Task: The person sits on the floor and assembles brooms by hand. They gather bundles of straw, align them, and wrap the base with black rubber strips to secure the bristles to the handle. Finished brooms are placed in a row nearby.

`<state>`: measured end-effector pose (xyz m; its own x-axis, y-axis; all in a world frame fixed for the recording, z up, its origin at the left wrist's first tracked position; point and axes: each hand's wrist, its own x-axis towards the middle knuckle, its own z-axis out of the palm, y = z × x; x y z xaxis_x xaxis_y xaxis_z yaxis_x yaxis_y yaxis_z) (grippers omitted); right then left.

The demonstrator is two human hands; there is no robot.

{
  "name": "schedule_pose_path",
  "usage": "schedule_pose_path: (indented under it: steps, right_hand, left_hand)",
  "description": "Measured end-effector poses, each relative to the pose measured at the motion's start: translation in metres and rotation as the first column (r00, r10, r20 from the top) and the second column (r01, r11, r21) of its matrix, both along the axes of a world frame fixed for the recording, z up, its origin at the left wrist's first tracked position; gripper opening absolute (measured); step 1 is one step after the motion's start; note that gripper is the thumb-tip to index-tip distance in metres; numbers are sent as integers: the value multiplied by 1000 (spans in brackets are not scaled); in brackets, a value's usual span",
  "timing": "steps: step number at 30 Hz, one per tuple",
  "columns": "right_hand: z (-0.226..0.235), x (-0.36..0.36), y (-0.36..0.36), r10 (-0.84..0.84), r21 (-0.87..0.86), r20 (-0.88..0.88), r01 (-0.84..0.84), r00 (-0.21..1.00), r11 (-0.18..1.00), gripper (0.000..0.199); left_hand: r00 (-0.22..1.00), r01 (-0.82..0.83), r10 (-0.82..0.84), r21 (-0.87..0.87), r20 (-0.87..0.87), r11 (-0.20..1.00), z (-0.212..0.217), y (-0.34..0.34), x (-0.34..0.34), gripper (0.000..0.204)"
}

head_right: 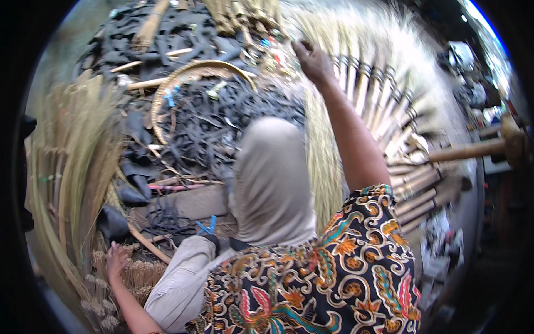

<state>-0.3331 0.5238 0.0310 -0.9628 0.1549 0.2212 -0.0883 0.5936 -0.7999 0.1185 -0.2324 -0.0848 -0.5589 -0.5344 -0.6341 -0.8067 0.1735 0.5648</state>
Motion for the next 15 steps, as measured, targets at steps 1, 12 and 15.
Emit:
schedule_pose_path:
  steps: [1, 12, 15]
  right_hand:
    - [-37, 29, 33, -10, -12, 164, 12, 986, 1000, 63]
    - [-287, 388, 193, -562, 400, 684, 405, 465, 822, 83]
    - [-301, 402, 172, -609, 476, 698, 392, 376, 787, 89]
  left_hand:
    - [999, -12, 14, -34, 53, 999, -5, -8, 11, 88]
    - [968, -135, 124, 36, 218, 990, 11, -5, 1, 89]
    - [981, -107, 100, 31, 166, 994, 21, 5, -17, 84]
